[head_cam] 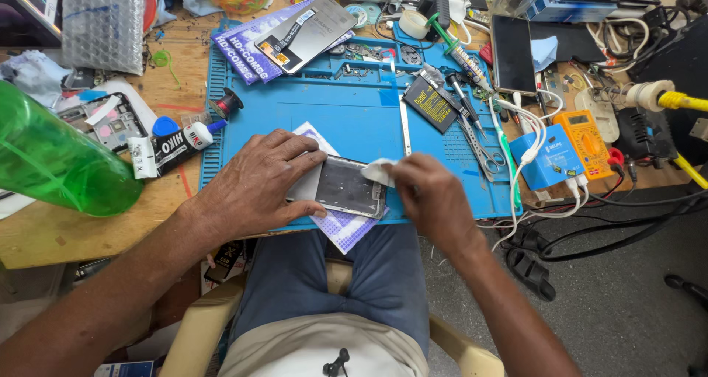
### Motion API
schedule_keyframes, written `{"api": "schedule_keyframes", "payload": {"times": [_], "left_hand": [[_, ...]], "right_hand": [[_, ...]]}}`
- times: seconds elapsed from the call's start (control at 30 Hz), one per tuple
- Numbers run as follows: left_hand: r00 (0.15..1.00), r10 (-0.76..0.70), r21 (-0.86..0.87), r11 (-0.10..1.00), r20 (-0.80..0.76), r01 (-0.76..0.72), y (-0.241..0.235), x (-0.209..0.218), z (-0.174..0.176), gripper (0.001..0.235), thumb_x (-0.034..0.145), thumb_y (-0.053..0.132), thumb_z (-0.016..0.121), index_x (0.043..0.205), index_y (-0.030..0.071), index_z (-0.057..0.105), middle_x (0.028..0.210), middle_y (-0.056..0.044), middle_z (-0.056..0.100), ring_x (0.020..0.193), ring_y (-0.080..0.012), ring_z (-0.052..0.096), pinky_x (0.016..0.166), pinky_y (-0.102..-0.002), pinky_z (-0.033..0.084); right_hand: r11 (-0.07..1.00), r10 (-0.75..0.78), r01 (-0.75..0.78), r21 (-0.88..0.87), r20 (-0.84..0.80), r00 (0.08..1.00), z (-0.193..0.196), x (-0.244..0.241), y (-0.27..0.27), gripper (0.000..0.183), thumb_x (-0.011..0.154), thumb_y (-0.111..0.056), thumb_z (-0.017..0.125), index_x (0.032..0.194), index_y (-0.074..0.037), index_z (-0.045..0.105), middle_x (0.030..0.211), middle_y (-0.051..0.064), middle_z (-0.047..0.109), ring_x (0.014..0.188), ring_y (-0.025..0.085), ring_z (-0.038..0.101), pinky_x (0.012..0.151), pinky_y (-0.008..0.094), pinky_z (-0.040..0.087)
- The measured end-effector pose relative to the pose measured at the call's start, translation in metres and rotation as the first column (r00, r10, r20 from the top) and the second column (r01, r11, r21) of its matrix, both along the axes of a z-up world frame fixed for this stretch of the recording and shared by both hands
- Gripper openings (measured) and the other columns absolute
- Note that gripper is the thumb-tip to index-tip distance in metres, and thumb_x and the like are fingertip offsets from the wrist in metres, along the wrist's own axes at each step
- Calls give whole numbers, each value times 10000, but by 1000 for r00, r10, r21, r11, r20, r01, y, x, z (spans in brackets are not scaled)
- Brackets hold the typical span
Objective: The person cleans the edges of a disassembled smartphone with a cloth, then uses a metal tool to scrape residue from the frame. They apply red adhesive tape along the phone's perimeter, pressing it into place. The work occurs on a cluttered electronics repair bench with tools and spare parts visible.
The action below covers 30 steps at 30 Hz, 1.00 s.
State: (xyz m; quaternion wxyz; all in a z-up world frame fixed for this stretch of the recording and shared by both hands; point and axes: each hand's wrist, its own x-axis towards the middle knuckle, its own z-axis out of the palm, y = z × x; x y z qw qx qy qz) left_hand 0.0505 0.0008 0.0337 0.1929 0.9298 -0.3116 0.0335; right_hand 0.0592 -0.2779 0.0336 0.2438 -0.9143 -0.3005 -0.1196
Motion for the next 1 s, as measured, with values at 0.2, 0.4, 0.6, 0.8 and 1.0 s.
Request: {"api": "schedule_keyframes", "payload": {"times": [0.2,0.4,0.6,0.8,1.0], "left_hand": [[993,-12,-67,998,118,20,1,1,-2,743,751,519,800,1268,13,626,1276,-129,608,1194,-315,544,963,-465,438],[997,-22,-14,1000,80,23,-2,0,4,767,715,529,806,1264,25,626,1241,-120,619,1139,-316,545,912,-467,437],[998,-4,19,1000,56,3,-2,-3,2,750,749,529,795,1284,35,618,1256,-96,623,1169,-302,545,912,-466,438],[997,-30,-78,996,67,35,9,-2,-3,808,745,531,802,1331,16,588,1329,-144,595,1259,-329,512,991,-479,421],[998,2,-121,993,-65,-10,53,-11,-5,890,726,415,848,1445,17,506,1395,-181,528,1304,-371,471,1097,-473,373]], "right_hand": [[997,69,-75,-27,-190,979,14,-69,-17,208,756,-33,748,961,-50,777,941,109,729,833,243,741,706,366,614],[956,-260,283,82,-215,941,12,-35,-31,185,874,-43,738,1052,-55,786,1000,66,774,777,157,754,619,317,593],[993,-66,56,-106,-90,994,11,-23,7,144,842,-14,738,981,18,759,954,157,706,862,293,697,738,408,568],[994,-104,110,-8,-388,916,22,-72,-26,254,719,-18,757,968,-52,790,962,83,765,822,183,776,693,315,641],[1000,-8,8,8,-15,1000,0,-45,-10,173,820,-10,766,993,-15,758,1029,100,736,938,240,710,755,353,584]]}}
